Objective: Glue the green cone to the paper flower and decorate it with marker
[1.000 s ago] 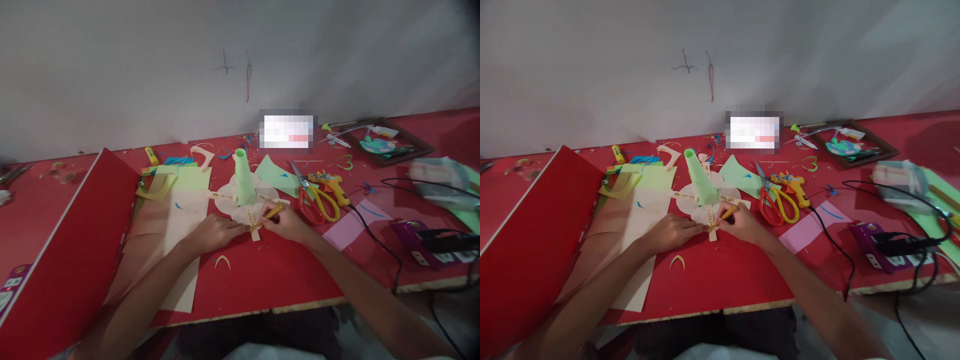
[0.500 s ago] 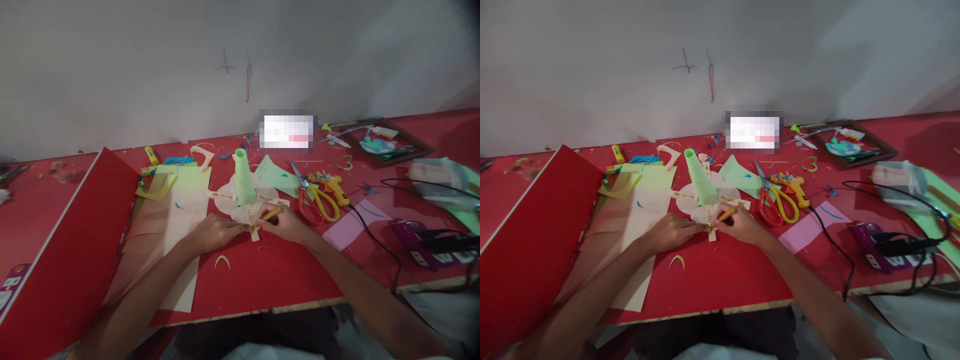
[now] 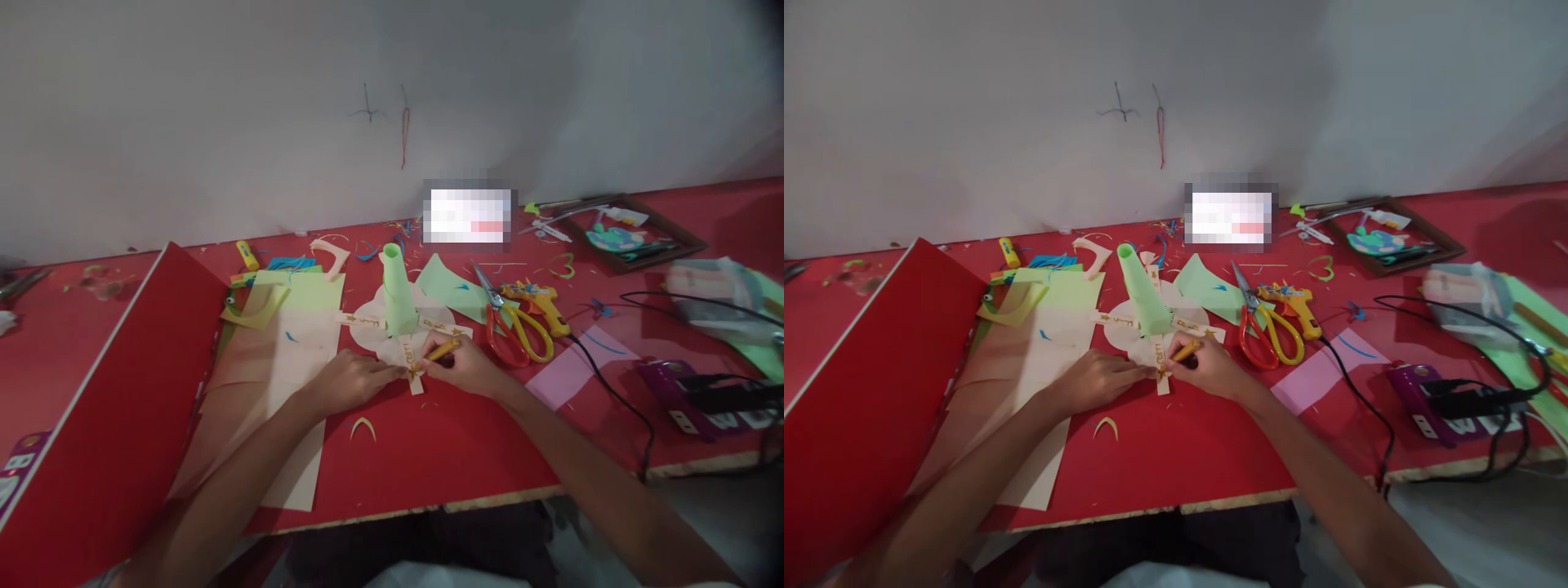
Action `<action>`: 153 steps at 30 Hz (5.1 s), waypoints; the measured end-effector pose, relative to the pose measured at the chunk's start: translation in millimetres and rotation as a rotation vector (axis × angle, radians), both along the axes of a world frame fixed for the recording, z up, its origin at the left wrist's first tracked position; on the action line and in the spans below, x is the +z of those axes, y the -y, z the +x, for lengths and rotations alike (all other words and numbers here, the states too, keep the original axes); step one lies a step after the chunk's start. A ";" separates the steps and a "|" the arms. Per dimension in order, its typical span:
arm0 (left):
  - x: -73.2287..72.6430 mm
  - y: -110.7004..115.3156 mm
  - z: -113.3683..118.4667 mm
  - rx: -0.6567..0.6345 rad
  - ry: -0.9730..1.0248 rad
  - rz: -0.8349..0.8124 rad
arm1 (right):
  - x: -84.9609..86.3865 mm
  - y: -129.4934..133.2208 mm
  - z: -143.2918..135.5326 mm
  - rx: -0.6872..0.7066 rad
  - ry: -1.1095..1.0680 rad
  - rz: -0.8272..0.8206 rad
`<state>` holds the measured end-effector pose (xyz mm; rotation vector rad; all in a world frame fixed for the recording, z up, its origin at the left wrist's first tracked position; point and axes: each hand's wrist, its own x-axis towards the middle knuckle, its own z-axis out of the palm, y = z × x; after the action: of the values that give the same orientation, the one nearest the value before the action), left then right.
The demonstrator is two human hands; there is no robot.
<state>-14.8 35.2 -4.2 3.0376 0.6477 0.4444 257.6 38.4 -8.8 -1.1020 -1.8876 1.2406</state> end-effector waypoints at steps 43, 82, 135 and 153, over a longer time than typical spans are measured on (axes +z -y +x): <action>-4.3 9.0 32.5 0.240 0.045 0.103 | -8.5 -26.2 2.6 -0.083 -0.045 0.083; -3.4 13.5 30.0 0.278 -0.002 0.040 | -9.9 -26.6 7.2 -0.066 -0.015 0.101; 1.1 13.1 30.2 0.267 -0.003 -0.029 | -6.2 -27.1 3.9 -0.109 -0.034 0.125; 0.8 13.5 29.5 0.279 -0.010 -0.014 | -4.1 -25.8 3.8 -0.129 -0.055 0.089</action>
<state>14.7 21.7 -3.4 2.9467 1.0761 0.4259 261.4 64.2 -12.8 -1.1129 -1.7837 1.0936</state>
